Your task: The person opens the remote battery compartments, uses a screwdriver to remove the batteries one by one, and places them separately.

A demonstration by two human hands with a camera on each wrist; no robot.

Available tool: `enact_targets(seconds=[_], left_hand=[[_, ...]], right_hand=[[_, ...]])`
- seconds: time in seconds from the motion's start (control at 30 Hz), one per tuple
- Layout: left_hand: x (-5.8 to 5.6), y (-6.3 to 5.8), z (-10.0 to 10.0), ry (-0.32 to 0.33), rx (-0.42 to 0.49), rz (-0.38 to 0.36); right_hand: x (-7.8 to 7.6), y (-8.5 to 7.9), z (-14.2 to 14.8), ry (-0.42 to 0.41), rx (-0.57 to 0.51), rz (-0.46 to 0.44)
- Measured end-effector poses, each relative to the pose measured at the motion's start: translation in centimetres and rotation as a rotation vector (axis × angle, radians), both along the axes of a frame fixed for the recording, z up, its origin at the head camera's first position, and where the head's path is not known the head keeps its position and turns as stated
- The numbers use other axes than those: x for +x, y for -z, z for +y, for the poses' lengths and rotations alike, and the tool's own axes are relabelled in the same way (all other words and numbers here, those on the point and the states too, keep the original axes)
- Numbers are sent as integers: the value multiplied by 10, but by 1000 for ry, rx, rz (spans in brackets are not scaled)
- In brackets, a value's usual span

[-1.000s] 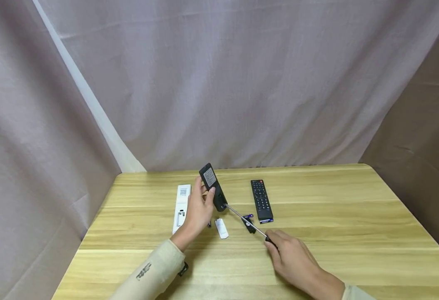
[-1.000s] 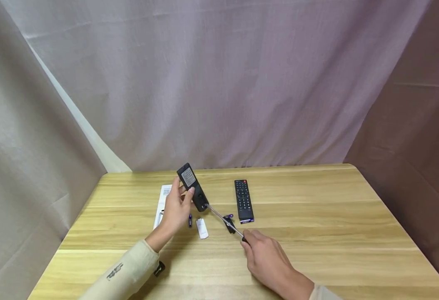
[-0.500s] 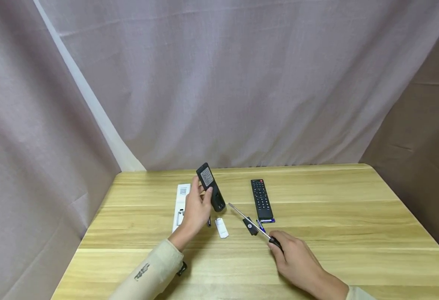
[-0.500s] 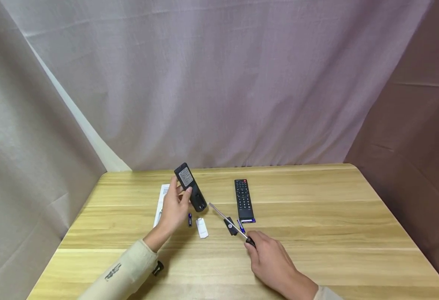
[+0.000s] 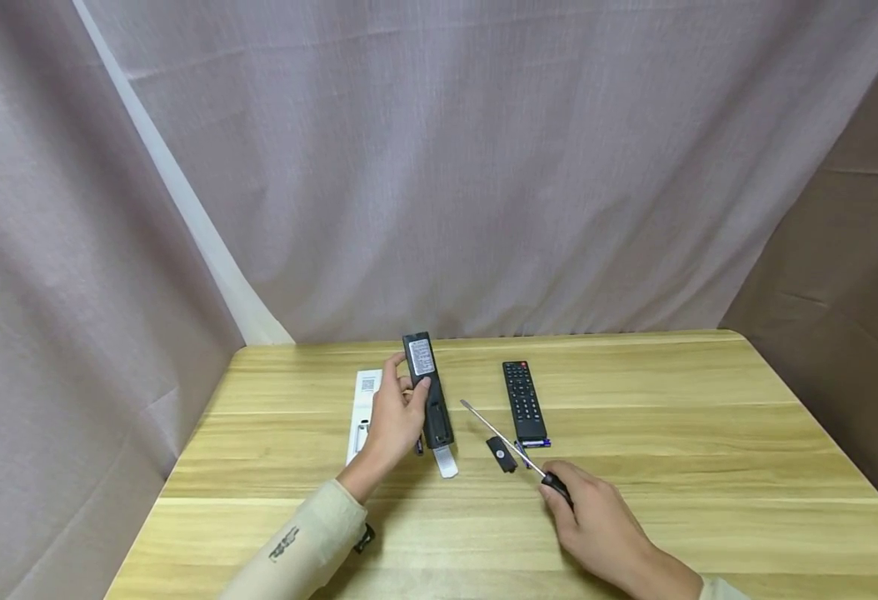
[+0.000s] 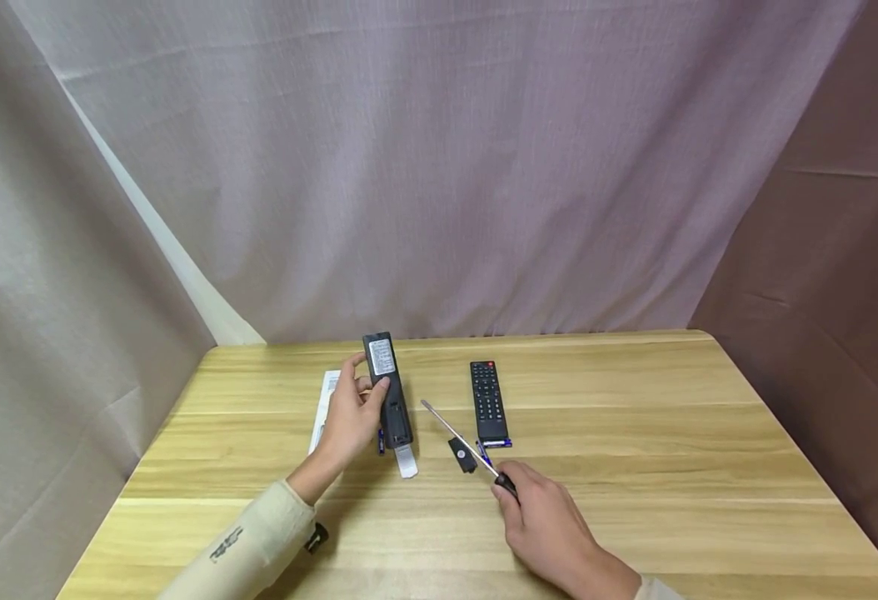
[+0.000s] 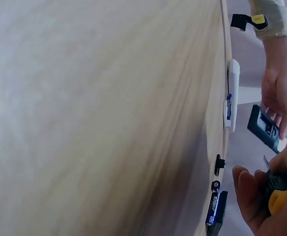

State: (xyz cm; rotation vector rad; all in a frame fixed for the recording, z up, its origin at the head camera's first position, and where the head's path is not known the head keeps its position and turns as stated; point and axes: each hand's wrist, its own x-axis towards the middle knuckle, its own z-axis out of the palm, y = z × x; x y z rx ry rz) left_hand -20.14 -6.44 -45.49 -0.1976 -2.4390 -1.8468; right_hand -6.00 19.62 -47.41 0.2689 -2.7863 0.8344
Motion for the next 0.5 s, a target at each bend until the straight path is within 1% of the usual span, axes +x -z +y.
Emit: enact_targets(seconds=[0.1, 0.2, 0.3, 0.43, 0.5], left_hand=[[-1, 2, 1, 37, -32, -55], [-1, 5, 4, 90, -94, -103], [-2, 8, 8, 139, -136, -136], [-7, 12, 18, 180, -179, -173], [-11, 13, 22, 188, -227, -190]], right_hand=[[1, -1, 3, 8, 0, 31], [1, -2, 6, 14, -4, 50], [2, -3, 8, 19, -11, 70], [3, -3, 11, 23, -18, 86], [4, -4, 11, 26, -14, 96]])
